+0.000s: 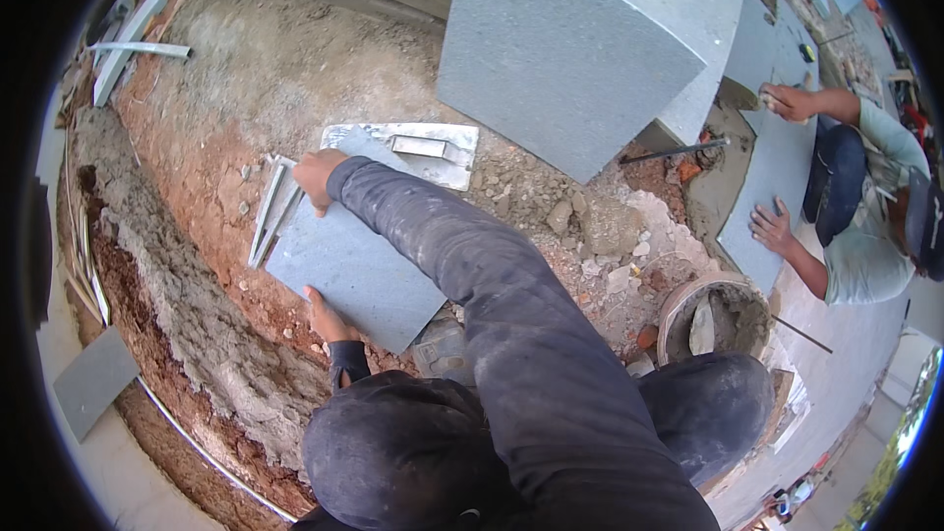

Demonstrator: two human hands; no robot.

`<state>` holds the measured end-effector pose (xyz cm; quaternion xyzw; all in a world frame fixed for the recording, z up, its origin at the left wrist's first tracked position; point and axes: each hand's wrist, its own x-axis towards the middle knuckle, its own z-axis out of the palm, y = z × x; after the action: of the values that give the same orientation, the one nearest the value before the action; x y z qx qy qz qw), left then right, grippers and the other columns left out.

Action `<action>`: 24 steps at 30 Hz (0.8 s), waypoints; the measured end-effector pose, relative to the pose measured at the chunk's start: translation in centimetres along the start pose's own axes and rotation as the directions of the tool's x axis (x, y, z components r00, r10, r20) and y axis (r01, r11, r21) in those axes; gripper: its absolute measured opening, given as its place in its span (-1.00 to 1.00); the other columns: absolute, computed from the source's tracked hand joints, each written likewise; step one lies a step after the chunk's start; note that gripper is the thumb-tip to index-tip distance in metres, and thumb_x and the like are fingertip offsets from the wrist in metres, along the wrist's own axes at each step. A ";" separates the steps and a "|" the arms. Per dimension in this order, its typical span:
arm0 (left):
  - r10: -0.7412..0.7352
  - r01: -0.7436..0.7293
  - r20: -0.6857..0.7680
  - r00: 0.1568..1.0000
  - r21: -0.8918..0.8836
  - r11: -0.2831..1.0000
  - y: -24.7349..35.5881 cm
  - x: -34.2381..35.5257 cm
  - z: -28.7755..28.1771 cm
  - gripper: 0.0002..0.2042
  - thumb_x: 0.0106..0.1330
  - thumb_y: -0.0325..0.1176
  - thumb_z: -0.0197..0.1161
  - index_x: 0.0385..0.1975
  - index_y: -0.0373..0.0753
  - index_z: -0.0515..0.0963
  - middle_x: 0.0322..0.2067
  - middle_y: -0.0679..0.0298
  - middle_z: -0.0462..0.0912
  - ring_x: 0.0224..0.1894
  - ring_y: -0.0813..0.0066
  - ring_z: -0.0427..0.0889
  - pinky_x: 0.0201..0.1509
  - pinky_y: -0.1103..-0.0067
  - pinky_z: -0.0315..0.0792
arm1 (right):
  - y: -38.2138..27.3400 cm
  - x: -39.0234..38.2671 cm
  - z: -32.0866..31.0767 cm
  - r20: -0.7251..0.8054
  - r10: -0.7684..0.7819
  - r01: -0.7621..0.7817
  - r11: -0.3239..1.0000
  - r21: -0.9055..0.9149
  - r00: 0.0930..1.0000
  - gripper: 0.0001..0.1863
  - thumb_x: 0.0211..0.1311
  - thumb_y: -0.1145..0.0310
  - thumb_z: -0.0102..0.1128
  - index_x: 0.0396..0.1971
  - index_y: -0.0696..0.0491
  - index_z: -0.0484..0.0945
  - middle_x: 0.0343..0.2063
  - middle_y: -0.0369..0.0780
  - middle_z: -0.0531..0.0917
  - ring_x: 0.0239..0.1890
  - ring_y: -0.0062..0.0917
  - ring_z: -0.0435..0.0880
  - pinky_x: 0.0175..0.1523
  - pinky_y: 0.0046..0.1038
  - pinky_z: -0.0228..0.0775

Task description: The person scoops cement from a bucket using a trowel and spreads it onto the back of a square tile. They then move to a water tap to rinse the trowel and return to the work area to continue applying cement to tiles.

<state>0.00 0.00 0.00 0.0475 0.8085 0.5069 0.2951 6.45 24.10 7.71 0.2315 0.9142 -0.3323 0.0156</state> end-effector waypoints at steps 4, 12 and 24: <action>-0.064 0.069 0.036 0.997 -0.146 0.987 0.1 -1.3 3.5 -0.18 0.27 0.21 0.10 0.14 -0.58 0.25 0.15 -0.14 0.35 0.14 0.07 0.39 0.26 0.29 0.26 | 3.7 -3.4 -1.4 -0.380 -0.021 -0.049 0.984 -0.173 0.925 -0.81 -0.14 0.34 0.32 -0.44 0.05 0.67 -0.40 -0.12 0.68 -0.15 -0.29 0.66 -0.01 -0.24 0.40; 0.065 -0.067 0.072 0.995 0.031 0.997 -1.3 0.1 2.4 -0.24 0.32 0.19 0.03 0.12 -0.54 0.30 0.14 -0.09 0.36 0.10 0.10 0.42 0.21 0.27 0.29 | 0.6 -23.9 -7.9 -0.307 -0.087 0.025 0.980 -0.199 0.948 -0.81 -0.02 0.27 0.31 -0.51 0.10 0.63 -0.53 -0.09 0.65 -0.33 -0.19 0.67 -0.02 -0.13 0.34; -0.163 0.077 0.097 0.982 0.582 0.809 3.2 5.4 -0.1 -0.14 0.20 0.23 0.17 0.31 -0.33 0.11 0.24 -0.08 0.22 0.13 0.01 0.40 0.15 0.16 0.31 | 1.0 -52.8 -3.6 -0.051 0.121 -0.116 0.989 0.089 0.991 -0.75 -0.04 0.27 0.25 -0.54 0.20 0.60 -0.56 -0.01 0.63 -0.44 -0.13 0.66 -0.35 -0.18 0.51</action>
<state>-5.16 3.45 0.43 0.1191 0.9020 0.2144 0.3554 54.40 5.15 19.54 0.2951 0.8838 -0.3631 -0.0003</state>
